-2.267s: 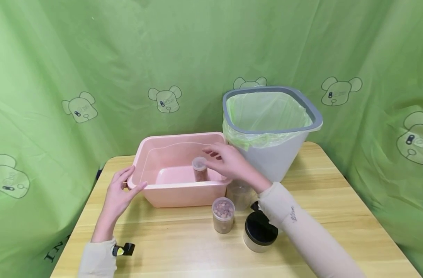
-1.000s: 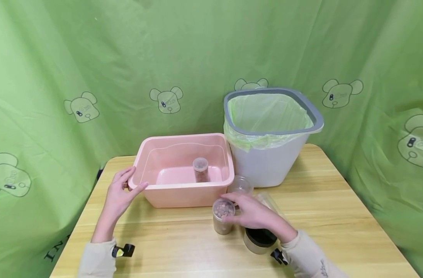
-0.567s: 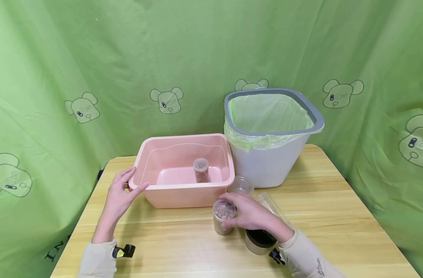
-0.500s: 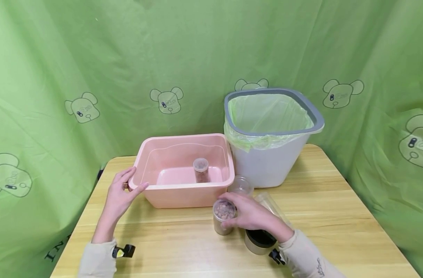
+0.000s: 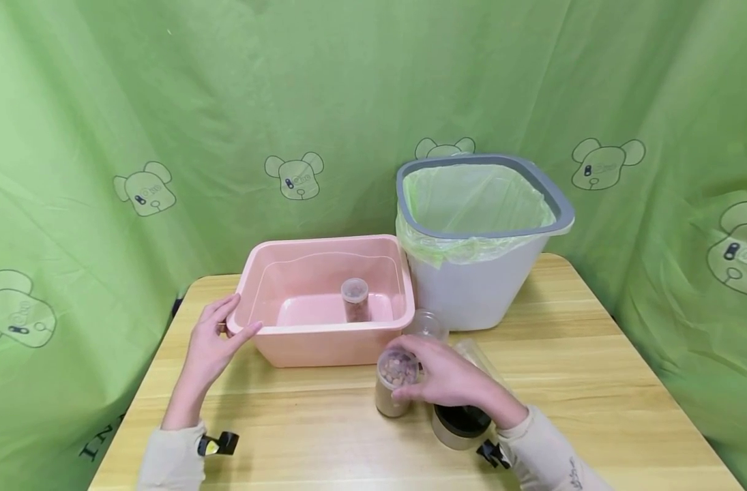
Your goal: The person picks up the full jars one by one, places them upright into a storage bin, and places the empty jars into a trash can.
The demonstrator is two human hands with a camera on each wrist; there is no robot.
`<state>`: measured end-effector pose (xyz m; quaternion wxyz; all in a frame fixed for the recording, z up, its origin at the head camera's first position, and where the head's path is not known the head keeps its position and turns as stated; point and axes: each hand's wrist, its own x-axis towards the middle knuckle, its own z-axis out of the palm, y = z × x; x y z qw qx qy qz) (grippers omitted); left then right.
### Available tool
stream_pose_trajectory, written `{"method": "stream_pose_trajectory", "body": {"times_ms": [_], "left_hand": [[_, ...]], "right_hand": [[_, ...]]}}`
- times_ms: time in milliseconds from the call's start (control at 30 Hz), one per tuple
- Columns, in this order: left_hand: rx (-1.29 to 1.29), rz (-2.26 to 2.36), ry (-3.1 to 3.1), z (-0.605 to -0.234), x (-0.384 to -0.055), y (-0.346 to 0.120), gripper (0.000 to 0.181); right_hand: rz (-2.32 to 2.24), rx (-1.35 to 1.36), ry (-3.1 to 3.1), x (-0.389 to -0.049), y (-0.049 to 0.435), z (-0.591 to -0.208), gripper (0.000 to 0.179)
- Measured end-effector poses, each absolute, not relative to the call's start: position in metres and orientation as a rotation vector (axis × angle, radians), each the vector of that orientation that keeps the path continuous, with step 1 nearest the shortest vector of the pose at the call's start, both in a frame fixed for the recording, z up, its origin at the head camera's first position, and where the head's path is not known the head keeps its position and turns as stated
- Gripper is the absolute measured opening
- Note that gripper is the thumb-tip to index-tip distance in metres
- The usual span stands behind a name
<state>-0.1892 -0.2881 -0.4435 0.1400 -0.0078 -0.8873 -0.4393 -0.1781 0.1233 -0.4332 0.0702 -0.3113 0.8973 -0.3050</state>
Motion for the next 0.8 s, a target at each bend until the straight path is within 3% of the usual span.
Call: {"method": "stream_pose_trajectory", "body": {"times_ms": [800], "left_hand": [[-0.011, -1.295, -2.562, -0.444, -0.189, -0.288, 0.079]], "right_hand": [[-1.004, -1.063, 2.692, -0.171, 0.129, -0.388, 0.067]]}}
